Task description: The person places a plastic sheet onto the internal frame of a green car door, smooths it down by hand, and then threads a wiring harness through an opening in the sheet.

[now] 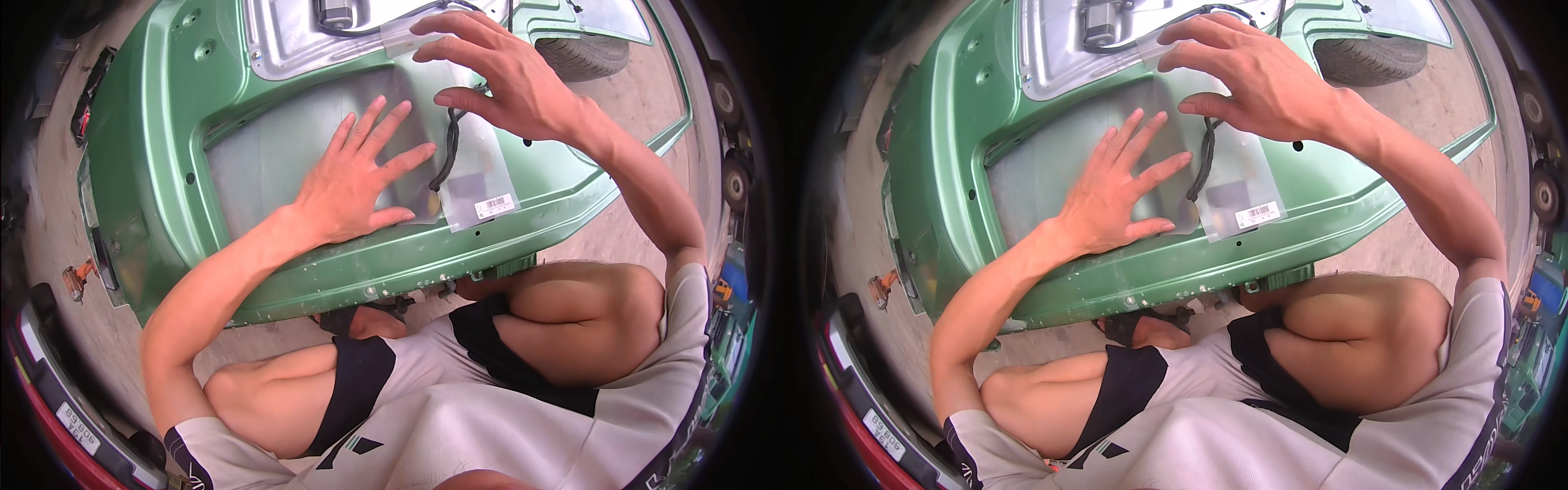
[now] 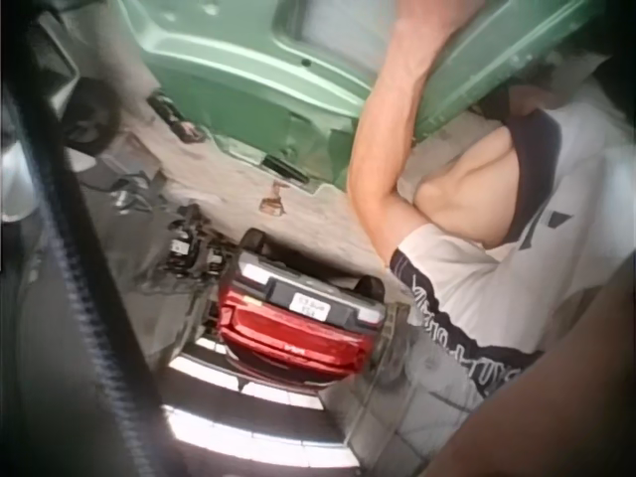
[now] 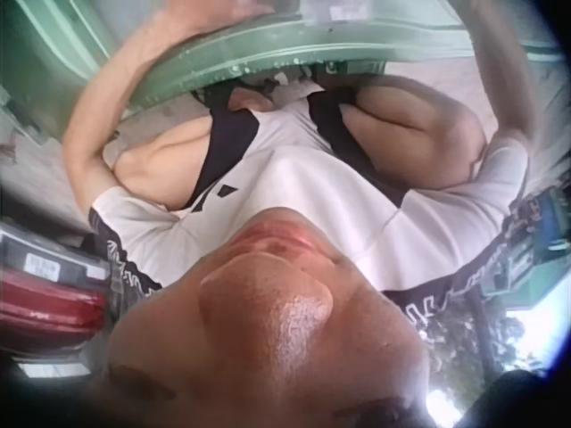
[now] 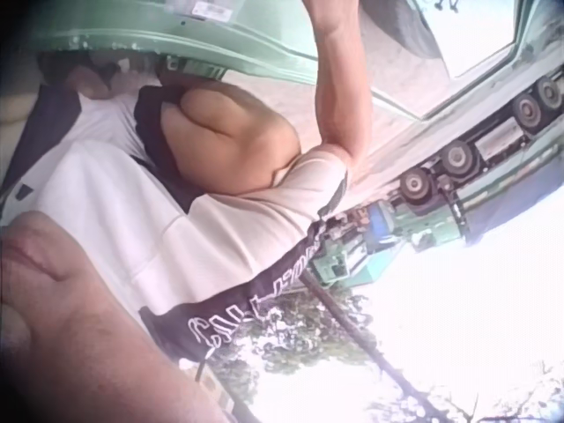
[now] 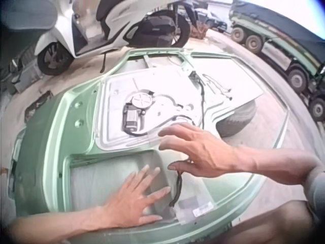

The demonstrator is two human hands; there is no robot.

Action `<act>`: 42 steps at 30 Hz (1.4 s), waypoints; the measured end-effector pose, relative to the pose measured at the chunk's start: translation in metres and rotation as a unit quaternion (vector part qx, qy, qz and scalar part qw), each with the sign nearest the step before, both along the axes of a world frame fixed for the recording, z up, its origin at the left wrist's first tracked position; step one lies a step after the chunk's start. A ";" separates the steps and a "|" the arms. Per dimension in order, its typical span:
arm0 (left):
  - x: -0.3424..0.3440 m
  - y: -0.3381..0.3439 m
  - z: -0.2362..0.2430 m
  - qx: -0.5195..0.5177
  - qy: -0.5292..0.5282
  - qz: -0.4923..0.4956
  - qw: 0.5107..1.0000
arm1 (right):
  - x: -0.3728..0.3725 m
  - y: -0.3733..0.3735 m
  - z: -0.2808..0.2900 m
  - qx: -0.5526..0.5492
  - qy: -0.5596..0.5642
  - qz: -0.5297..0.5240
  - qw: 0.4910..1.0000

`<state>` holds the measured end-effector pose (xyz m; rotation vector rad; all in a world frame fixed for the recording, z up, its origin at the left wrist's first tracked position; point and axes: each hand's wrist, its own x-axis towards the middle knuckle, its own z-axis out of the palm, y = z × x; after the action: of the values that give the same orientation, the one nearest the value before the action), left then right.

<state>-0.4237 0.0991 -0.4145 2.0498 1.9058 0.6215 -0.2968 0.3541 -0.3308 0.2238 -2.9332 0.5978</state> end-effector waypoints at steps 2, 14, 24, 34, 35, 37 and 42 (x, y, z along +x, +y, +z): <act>0.001 0.006 -0.005 -0.018 -0.010 -0.032 0.999 | -0.006 0.001 -0.024 0.150 0.079 0.006 0.985; -0.007 0.044 -0.009 0.013 0.027 -0.115 0.993 | 0.026 0.011 -0.057 0.191 -0.090 -0.045 0.976; -0.001 0.061 0.001 0.017 0.047 -0.133 0.990 | -0.016 0.023 -0.045 0.063 0.133 -0.060 0.987; -0.019 0.067 -0.004 0.135 0.020 -0.129 0.982 | -0.082 0.055 -0.055 0.003 0.091 -0.072 0.993; -0.027 0.066 0.000 0.167 0.024 -0.111 0.979 | -0.086 0.058 -0.055 -0.014 0.071 -0.074 0.995; -0.042 0.076 0.009 0.225 0.044 -0.056 0.972 | -0.092 0.064 -0.050 -0.014 0.068 -0.079 0.994; -0.074 0.109 0.019 0.156 0.008 0.212 0.965 | -0.087 0.058 -0.051 -0.038 0.075 -0.068 0.994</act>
<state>-0.4980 0.2077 -0.3951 1.8152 2.4102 1.0670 -0.3835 0.4122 -0.3819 0.0557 -2.7481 0.6407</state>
